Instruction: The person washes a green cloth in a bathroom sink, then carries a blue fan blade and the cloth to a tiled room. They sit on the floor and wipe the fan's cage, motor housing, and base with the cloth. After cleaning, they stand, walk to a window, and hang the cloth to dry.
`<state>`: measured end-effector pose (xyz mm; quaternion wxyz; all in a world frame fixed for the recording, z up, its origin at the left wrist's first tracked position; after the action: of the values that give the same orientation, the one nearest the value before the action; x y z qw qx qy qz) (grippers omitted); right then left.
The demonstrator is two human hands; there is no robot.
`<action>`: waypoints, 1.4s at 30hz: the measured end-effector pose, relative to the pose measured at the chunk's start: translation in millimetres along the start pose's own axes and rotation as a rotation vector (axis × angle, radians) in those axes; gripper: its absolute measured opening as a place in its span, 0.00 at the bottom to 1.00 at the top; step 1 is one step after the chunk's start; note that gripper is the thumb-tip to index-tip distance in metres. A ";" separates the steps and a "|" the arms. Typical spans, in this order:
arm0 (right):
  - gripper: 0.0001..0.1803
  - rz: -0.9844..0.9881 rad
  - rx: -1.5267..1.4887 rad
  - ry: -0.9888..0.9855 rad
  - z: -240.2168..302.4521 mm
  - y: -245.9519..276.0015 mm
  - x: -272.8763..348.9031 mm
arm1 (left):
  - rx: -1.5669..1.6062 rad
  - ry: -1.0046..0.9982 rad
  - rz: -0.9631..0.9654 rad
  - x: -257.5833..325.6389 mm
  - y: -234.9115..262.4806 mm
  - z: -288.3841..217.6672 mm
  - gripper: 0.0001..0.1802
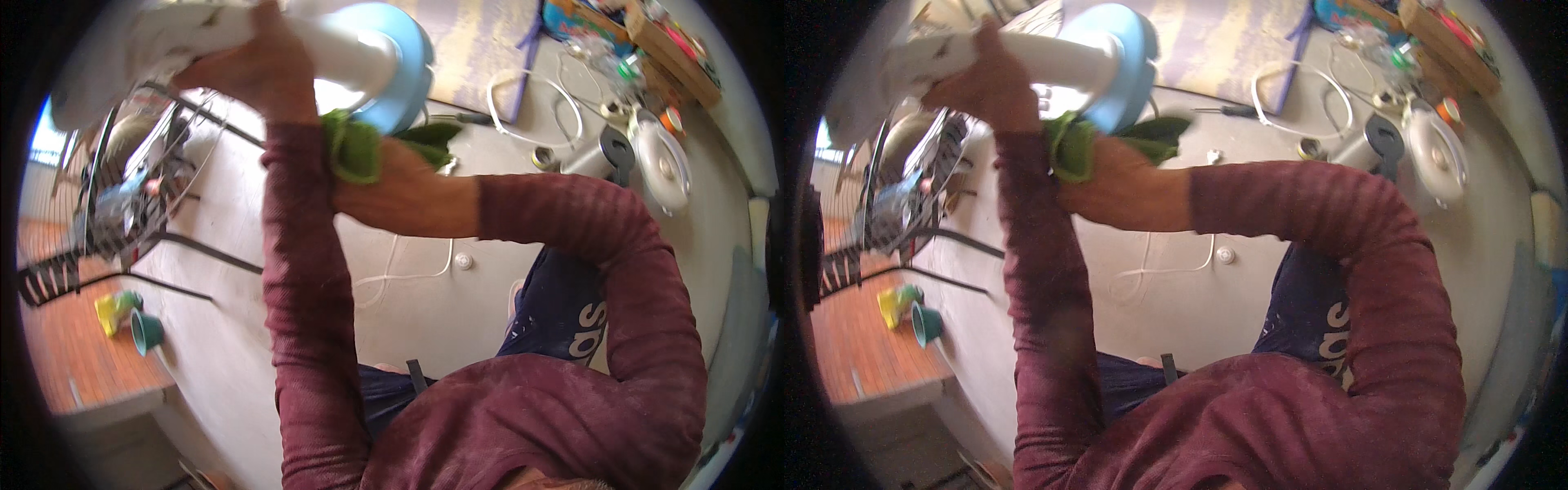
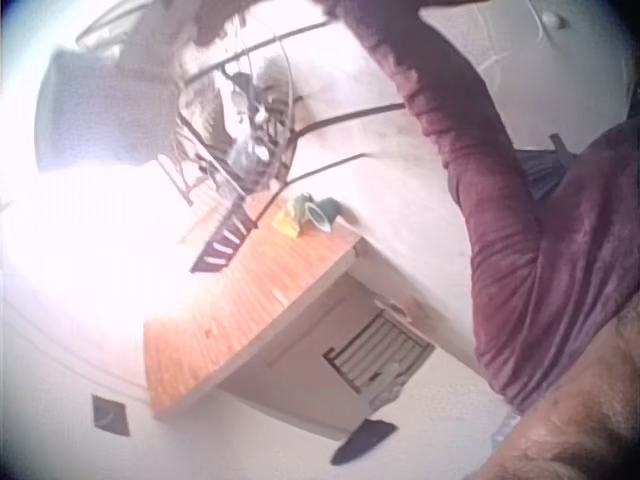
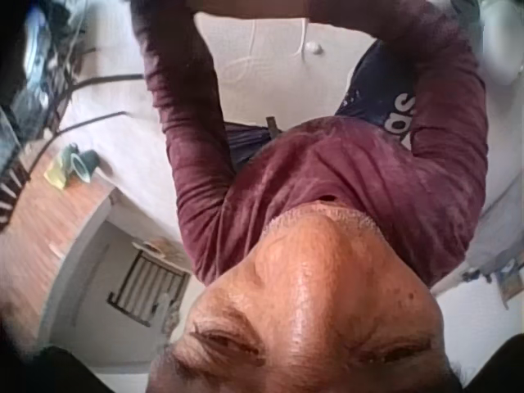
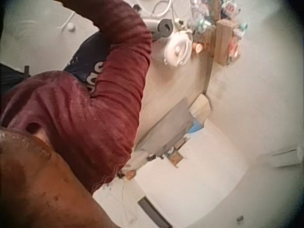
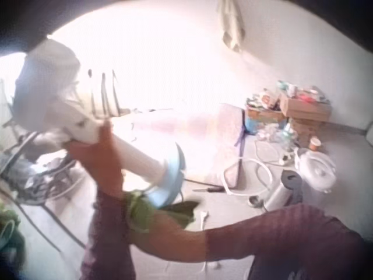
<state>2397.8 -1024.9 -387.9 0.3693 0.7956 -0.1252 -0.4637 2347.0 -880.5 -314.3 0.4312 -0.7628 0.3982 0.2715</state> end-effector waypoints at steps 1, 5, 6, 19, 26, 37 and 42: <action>0.10 -0.228 -0.001 -0.018 3.3 -15.4 -0.7 | 0.113 0.011 -0.042 -1.8 -8.8 2.2 0.51; 0.08 0.408 -0.437 0.101 16.3 -26.0 38.4 | -0.176 -0.041 0.097 -40.2 -39.0 -9.2 0.34; 0.08 0.403 -0.628 0.016 23.6 -22.4 51.1 | -0.613 -0.345 0.260 -63.3 -35.0 1.4 0.30; 0.11 0.257 -1.447 -1.850 -29.1 355.0 23.3 | 0.023 0.158 0.330 -257.9 -166.7 -243.8 0.28; 0.13 -0.428 -0.777 -1.778 -13.9 569.9 -30.1 | 0.010 0.019 0.522 -300.9 -252.3 -409.2 0.45; 0.12 -0.789 -0.216 -1.403 -37.1 878.1 -90.6 | 0.393 -0.105 0.629 -182.2 -288.1 -632.7 0.39; 0.19 -0.557 0.315 -1.190 -57.8 995.0 -80.5 | 0.495 0.034 0.827 -73.0 -275.8 -688.7 0.31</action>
<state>2545.0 -1646.5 381.4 -0.0164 0.4516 -0.1637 -0.8769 2588.8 -1369.4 193.8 0.4489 -0.4195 0.7277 0.3047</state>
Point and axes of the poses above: each hand's wrist, its own x-axis away from the middle knuckle, its own y-axis out of the back of the hand, z = x × y, the point moved 1 cm from there along -x, towards the middle knuckle, and after that the axes turned 9 degrees about -z, right-handed, at the moved point
